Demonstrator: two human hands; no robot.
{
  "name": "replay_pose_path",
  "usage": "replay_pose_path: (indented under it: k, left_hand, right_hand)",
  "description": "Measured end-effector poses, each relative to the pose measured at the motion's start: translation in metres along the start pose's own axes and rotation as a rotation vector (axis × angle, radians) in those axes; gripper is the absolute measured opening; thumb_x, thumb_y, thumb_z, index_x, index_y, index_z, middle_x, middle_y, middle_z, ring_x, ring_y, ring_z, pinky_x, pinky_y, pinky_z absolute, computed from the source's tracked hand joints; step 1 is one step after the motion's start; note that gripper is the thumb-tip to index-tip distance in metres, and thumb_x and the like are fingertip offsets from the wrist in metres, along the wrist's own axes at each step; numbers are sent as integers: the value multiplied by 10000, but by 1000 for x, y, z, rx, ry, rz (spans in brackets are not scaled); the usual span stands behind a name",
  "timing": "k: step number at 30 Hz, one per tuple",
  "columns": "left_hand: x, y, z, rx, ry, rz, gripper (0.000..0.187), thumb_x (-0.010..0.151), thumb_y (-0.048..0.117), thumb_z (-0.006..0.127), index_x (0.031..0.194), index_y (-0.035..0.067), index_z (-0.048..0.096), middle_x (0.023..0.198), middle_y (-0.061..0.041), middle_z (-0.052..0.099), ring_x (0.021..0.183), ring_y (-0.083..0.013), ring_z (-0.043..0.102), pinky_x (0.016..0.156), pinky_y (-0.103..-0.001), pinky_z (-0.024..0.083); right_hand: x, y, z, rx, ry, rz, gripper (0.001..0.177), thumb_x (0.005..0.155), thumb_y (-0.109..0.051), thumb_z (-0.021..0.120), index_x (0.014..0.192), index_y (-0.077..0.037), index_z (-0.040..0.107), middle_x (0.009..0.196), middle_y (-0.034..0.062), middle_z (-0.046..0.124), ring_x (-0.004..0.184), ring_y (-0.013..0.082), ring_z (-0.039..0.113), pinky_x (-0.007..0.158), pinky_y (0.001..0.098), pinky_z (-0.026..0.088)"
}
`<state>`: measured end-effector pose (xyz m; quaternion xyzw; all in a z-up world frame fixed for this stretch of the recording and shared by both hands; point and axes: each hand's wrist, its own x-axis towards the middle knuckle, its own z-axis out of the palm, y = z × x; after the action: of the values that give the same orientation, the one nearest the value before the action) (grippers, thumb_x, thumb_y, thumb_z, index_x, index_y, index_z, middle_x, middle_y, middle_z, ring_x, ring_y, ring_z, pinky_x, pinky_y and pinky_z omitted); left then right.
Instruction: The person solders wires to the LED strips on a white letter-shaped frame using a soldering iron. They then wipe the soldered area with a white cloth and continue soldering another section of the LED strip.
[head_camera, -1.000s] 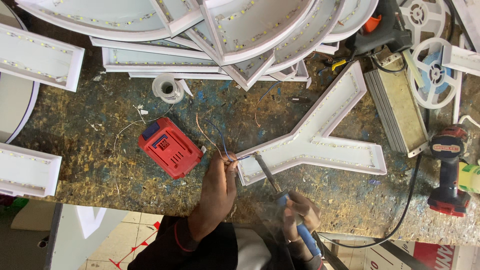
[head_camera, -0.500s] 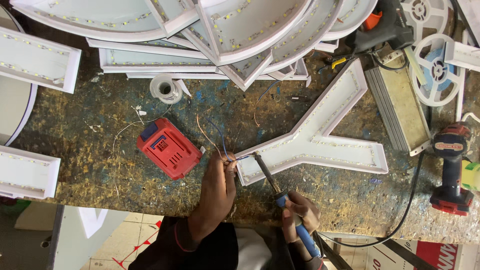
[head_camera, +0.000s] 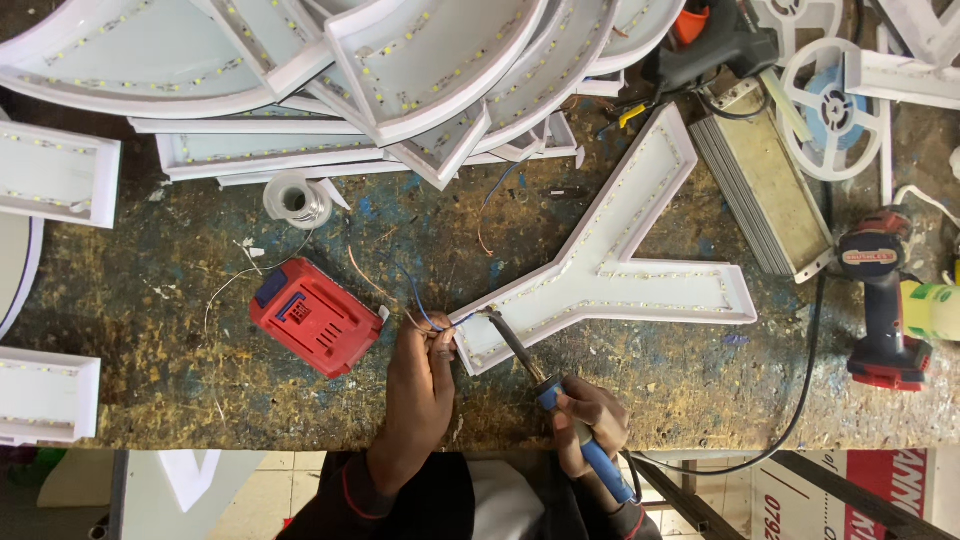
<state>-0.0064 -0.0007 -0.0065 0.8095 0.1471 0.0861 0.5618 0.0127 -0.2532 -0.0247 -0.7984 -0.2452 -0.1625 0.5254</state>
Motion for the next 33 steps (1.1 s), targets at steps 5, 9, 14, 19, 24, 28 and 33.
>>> replay_pose_path:
  k: [5, 9, 14, 19, 24, 28, 33]
  left_hand:
    - [9, 26, -7, -40, 44, 52, 193, 1207, 232, 485, 1177, 63, 573, 1122, -117, 592, 984, -270, 611, 875, -407, 501]
    - [12, 31, -11, -83, 196, 235, 105, 1149, 121, 606, 1100, 27, 600, 1129, -147, 632, 1086, -293, 656, 982, -426, 550]
    - [15, 59, -38, -167, 254, 172, 64, 1142, 107, 613, 1158, 47, 629, 1171, -121, 627, 1073, -254, 668, 954, -393, 596]
    - [22, 80, -77, -387, 304, 78, 45, 1148, 91, 639, 1179, 60, 630, 1176, -95, 660, 1069, -195, 678, 969, -332, 618]
    - [38, 73, -136, -199, 728, 192, 208, 1220, 223, 769, 1263, 93, 613, 1172, -109, 697, 1040, -206, 670, 971, -349, 593]
    - [26, 89, -147, -35, 866, 221, 383, 1344, 392, 718, 1328, 50, 546, 1191, -122, 559, 1004, -235, 601, 1021, -414, 551]
    - [16, 137, -68, -386, 311, 113, 100, 1086, -33, 691, 1170, 12, 659, 1142, -184, 747, 883, -220, 761, 824, -327, 721]
  right_hand:
    - [-7, 4, -3, -19, 54, 72, 193, 1057, -313, 660, 948, -155, 676, 968, 172, 805, 595, 187, 654, 573, 322, 477]
    - [-10, 8, -2, -15, 49, 46, 168, 1061, -282, 655, 976, -141, 692, 940, 183, 790, 612, 207, 669, 571, 333, 502]
    - [-6, 5, -4, -18, 34, 63, 215, 1071, -321, 663, 976, -132, 703, 944, 182, 795, 612, 214, 678, 575, 333, 497]
    - [-17, 11, -6, -61, 27, 155, 191, 1003, -294, 702, 965, -115, 754, 1017, 187, 825, 802, 297, 813, 704, 359, 614]
    - [-4, 5, -6, -2, 25, 95, 159, 1015, -262, 675, 956, -123, 726, 990, 187, 822, 690, 251, 774, 622, 345, 594]
    - [7, -8, -5, -52, 19, 138, 229, 1060, -353, 656, 1001, -147, 737, 969, 157, 823, 694, 266, 782, 631, 352, 562]
    - [24, -22, -7, 35, -16, 155, 245, 1104, -319, 634, 979, -114, 680, 889, 147, 744, 598, 231, 604, 574, 353, 452]
